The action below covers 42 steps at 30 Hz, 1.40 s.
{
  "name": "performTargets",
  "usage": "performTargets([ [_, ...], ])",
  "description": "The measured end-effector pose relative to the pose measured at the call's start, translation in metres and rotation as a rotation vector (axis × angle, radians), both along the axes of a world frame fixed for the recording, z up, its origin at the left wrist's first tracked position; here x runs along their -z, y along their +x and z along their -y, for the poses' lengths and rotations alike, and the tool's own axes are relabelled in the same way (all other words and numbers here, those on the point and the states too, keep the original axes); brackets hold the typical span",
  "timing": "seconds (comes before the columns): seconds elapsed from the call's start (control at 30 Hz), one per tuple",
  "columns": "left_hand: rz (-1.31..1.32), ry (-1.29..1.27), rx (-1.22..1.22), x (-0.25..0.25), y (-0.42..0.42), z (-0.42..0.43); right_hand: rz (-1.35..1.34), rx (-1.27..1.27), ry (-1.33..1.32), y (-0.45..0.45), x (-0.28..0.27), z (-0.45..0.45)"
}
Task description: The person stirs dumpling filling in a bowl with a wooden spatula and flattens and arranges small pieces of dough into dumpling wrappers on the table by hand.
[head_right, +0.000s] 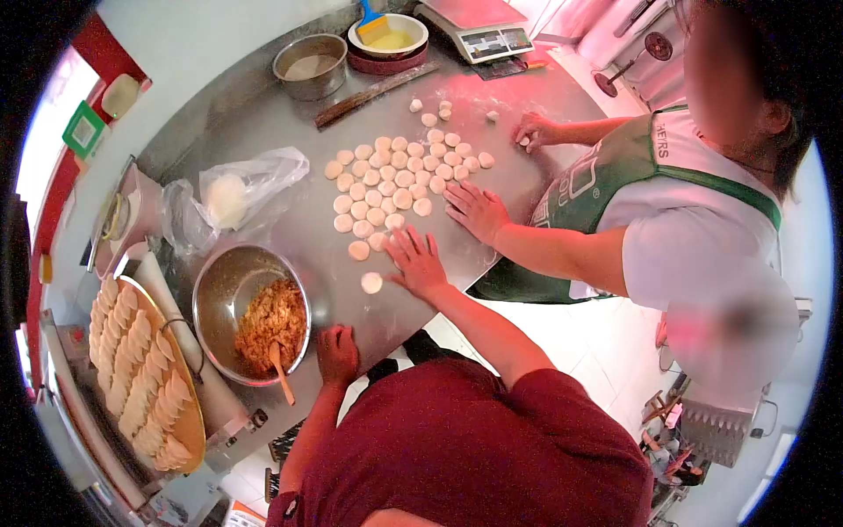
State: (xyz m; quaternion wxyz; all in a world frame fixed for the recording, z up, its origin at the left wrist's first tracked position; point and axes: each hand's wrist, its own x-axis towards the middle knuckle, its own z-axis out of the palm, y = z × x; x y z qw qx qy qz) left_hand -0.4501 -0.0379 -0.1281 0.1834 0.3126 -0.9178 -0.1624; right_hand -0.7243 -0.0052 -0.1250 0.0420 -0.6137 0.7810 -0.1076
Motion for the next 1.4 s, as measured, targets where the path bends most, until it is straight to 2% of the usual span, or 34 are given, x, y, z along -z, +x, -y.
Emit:
performTargets([
  [0.1, -0.019, 0.018, -0.017, 0.005, 0.0, -0.001, 0.042, 0.035, -0.118, -0.008, -0.012, 0.026],
  [0.2, -0.025, -0.012, 0.009, 0.009, 0.001, 0.0, 0.128, -0.397, 0.018, 0.012, -0.02, 0.015],
  [0.3, 0.017, -0.009, 0.012, -0.002, -0.001, 0.001, 0.0, -0.405, -0.064, 0.007, -0.004, 0.038],
  [0.33, 0.013, -0.015, 0.002, 0.001, 0.001, 0.0, 0.119, -0.312, -0.006, -0.004, -0.015, 0.055],
  [0.4, -0.001, -0.032, -0.021, 0.009, -0.001, 0.001, 0.141, -0.208, -0.294, -0.046, -0.01, 0.094],
  [0.47, 0.0, 0.008, -0.001, 0.001, -0.006, 0.001, 0.326, 0.089, -0.526, -0.114, 0.004, 0.148],
  [0.5, 0.007, 0.018, -0.008, -0.003, -0.005, 0.003, 0.287, 0.217, -0.578, -0.148, 0.0, 0.175],
  [0.53, 0.159, 0.267, -0.079, 0.009, -0.002, 0.002, 0.177, 0.287, -0.566, -0.183, 0.001, 0.198],
  [0.57, -0.129, 0.181, -0.157, 0.031, -0.001, -0.003, 0.083, 0.331, -0.522, -0.215, 0.005, 0.21],
  [0.6, 0.219, 0.638, -0.152, 0.02, -0.003, 0.006, 0.018, 0.335, -0.464, -0.24, 0.012, 0.225],
  [0.63, 0.129, 0.298, -0.027, 0.027, 0.005, 0.004, -0.034, 0.305, -0.408, -0.259, 0.024, 0.232],
  [0.67, -0.143, 0.388, -0.127, 0.036, 0.005, -0.006, -0.095, 0.244, -0.356, -0.277, 0.044, 0.238],
  [0.7, -0.004, 0.493, -0.151, 0.005, -0.002, 0.0, -0.162, 0.164, -0.332, -0.292, 0.069, 0.247],
  [0.73, 0.061, 0.193, -0.009, 0.019, 0.004, 0.0, -0.226, 0.097, -0.34, -0.301, 0.094, 0.259],
  [0.77, 0.074, 0.377, -0.086, -0.001, 0.001, 0.002, -0.306, 0.042, -0.426, -0.316, 0.121, 0.262],
  [0.8, 0.051, 0.366, -0.077, 0.013, 0.006, 0.0, -0.204, 0.073, -0.293, -0.284, 0.101, 0.265],
  [0.83, 0.02, 0.357, -0.056, 0.028, 0.007, -0.006, -0.117, 0.109, -0.153, -0.252, 0.053, 0.25],
  [0.9, 0.018, 0.472, -0.127, 0.027, 0.002, -0.01, -0.077, 0.062, -0.158, -0.231, 0.025, 0.23],
  [0.93, 0.019, 0.519, -0.154, 0.027, 0.003, -0.009, -0.115, -0.018, -0.326, -0.229, 0.037, 0.221],
  [1.0, 0.009, 0.392, -0.141, 0.036, 0.005, -0.012, -0.2, -0.18, -0.68, -0.225, 0.056, 0.201],
  [1.03, 0.002, 0.335, -0.133, 0.037, 0.006, -0.013, 0.175, -0.032, -0.46, -0.205, 0.054, 0.174],
  [1.1, 0.029, 0.188, -0.049, 0.033, 0.008, -0.009, 0.749, 0.062, -0.221, -0.177, 0.079, 0.12],
  [1.13, 0.018, 0.142, -0.033, 0.032, 0.009, -0.011, 0.973, 0.118, -0.25, -0.143, 0.081, 0.085],
  [1.17, 0.006, 0.092, -0.018, 0.032, 0.01, -0.011, 1.298, -0.004, 0.013, -0.108, 0.033, 0.057],
  [1.2, 0.005, 0.111, -0.017, 0.031, 0.009, -0.011, 1.593, 0.288, 0.05, -0.063, -0.008, 0.034],
  [1.27, 0.013, 0.145, -0.016, 0.026, 0.006, -0.009, 1.45, 0.426, 0.214, -0.03, -0.005, 0.0],
  [1.4, -0.032, 0.101, 0.004, 0.009, 0.009, -0.006, 0.445, 0.091, 0.114, -0.015, 0.003, -0.021],
])
